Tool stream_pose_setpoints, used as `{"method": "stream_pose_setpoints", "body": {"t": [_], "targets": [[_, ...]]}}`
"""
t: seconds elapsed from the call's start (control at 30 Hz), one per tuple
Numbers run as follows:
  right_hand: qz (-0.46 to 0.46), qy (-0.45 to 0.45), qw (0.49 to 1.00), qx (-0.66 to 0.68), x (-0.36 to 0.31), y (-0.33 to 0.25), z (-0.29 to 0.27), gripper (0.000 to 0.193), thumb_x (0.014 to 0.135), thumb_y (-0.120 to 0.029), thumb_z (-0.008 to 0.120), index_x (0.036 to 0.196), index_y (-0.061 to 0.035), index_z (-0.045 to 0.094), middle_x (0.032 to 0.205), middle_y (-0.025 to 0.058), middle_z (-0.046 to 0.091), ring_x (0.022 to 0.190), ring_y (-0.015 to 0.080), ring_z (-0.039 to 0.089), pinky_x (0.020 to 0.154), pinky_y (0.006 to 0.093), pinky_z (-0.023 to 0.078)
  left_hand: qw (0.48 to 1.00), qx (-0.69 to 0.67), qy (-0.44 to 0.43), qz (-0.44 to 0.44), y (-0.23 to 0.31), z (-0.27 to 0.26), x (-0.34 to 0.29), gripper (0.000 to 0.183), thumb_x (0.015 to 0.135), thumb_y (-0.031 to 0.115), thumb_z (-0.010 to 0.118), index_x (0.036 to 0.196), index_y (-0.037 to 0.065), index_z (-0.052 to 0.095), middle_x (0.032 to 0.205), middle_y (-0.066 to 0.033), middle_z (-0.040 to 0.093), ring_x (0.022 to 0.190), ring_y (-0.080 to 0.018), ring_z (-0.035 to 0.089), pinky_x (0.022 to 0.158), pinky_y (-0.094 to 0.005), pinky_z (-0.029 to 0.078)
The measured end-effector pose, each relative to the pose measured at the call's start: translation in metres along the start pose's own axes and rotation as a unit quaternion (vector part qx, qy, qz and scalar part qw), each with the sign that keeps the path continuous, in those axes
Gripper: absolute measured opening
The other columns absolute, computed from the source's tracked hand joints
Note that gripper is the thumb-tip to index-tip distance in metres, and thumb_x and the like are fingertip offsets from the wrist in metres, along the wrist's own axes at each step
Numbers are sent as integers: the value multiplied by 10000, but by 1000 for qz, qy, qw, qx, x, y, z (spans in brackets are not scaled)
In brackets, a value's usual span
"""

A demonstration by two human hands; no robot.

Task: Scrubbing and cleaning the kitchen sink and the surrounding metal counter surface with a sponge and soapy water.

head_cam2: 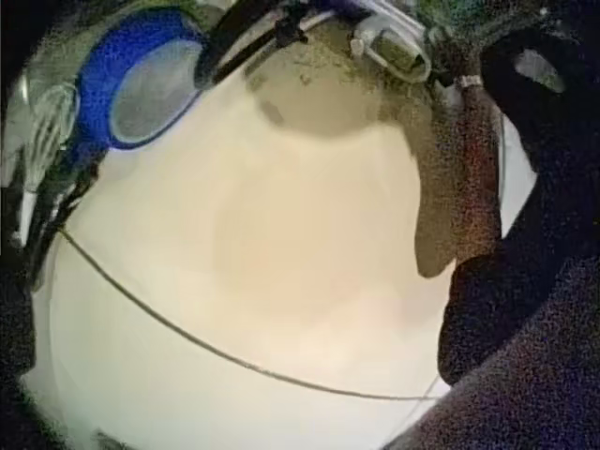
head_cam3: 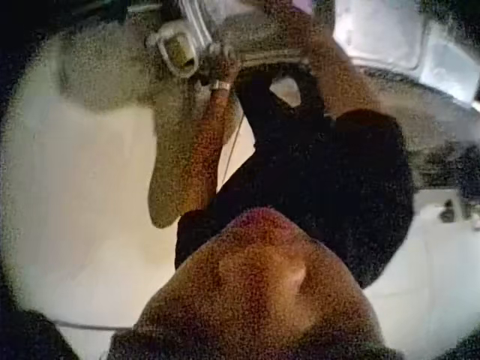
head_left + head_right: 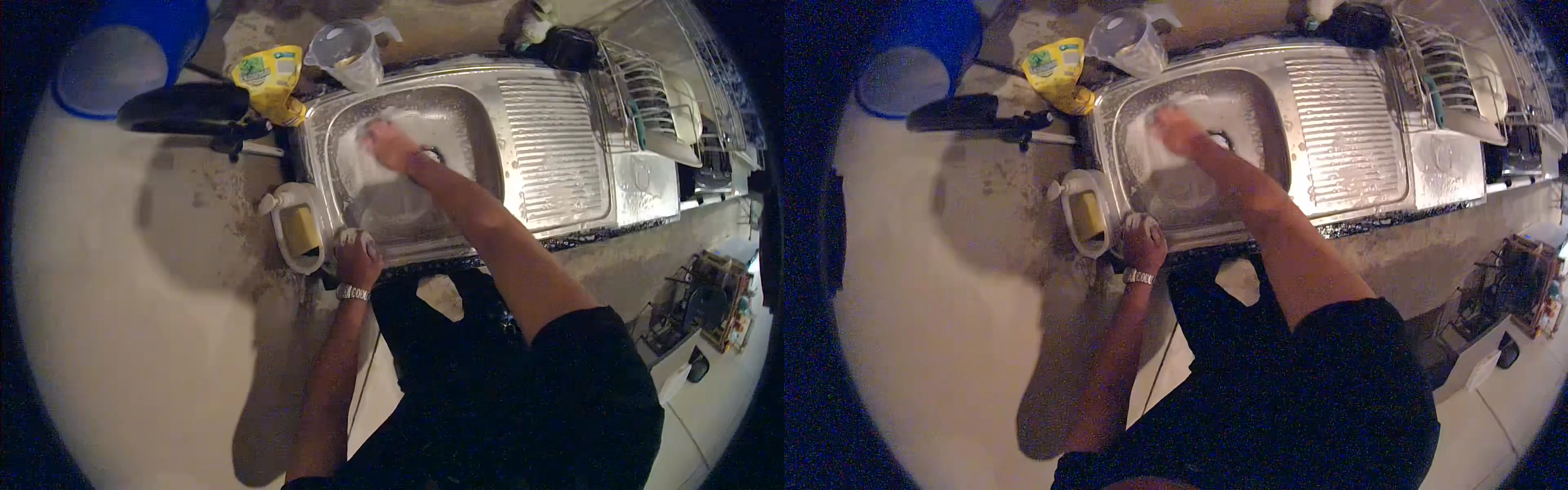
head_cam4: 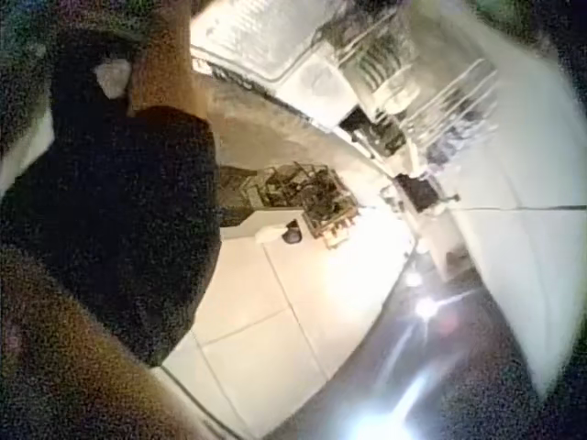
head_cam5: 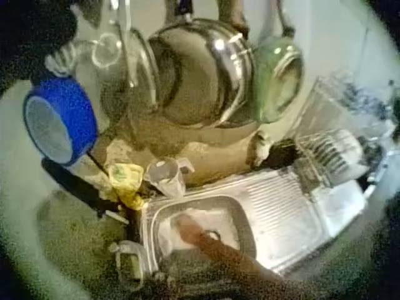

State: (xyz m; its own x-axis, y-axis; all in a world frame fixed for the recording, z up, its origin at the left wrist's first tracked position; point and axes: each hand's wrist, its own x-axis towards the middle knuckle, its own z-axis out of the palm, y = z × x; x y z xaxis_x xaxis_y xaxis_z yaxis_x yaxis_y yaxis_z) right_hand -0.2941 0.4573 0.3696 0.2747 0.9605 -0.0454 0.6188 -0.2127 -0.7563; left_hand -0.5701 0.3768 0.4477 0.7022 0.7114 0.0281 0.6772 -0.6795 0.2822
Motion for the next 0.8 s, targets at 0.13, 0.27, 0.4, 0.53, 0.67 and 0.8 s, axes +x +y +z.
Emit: {"method": "stream_pose_setpoints", "body": {"t": [0.13,0.27,0.4,0.53,0.67,0.8], "targets": [[-375,9,910,-176,-48,2,14,312,890,-288,572,1132,-95,611,1168,182,581,1083,360,561,912,451,466,993,-16,-94,-71,-9,-13,-6,313,861,220,525,1049,-17,608,1111,-258,605,1098,-460,529,1003,-546,390],[-187,29,950,-248,-20,10,-23,291,873,-232,548,1136,-127,616,1177,141,587,1064,333,582,857,475,471,995,36,-60,-70,-12,-12,-13,466,831,282,593,1207,7,617,1117,-269,635,1081,-440,575,972,-516,448],[-210,-19,973,-89,40,9,24,364,875,-155,527,1231,-186,595,1233,124,551,1180,293,529,959,450,433,1000,-8,-12,-16,4,-3,-12,393,872,251,521,1129,-34,604,1132,-292,607,1100,-481,540,1010,-552,399],[-319,91,923,-194,29,57,15,365,859,-139,528,1212,-183,604,1213,130,549,1184,308,523,969,460,427,999,9,-31,-32,10,0,8,415,842,253,542,1136,-23,640,1131,-299,620,1102,-460,563,1004,-527,419],[-34,66,957,-279,-34,33,-67,446,851,-235,579,1297,-250,562,1340,159,492,1269,367,446,1044,549,365,996,6,-71,-58,2,-27,1,424,844,250,556,1156,-32,613,1174,-295,598,1147,-478,520,1030,-540,391],[76,108,948,-289,-89,18,-54,404,850,-198,565,1251,-241,582,1276,184,501,1191,402,474,1024,563,371,997,-51,-36,-51,0,-24,4,319,839,213,559,1052,-16,621,1110,-261,609,1102,-459,528,987,-530,414]]}}
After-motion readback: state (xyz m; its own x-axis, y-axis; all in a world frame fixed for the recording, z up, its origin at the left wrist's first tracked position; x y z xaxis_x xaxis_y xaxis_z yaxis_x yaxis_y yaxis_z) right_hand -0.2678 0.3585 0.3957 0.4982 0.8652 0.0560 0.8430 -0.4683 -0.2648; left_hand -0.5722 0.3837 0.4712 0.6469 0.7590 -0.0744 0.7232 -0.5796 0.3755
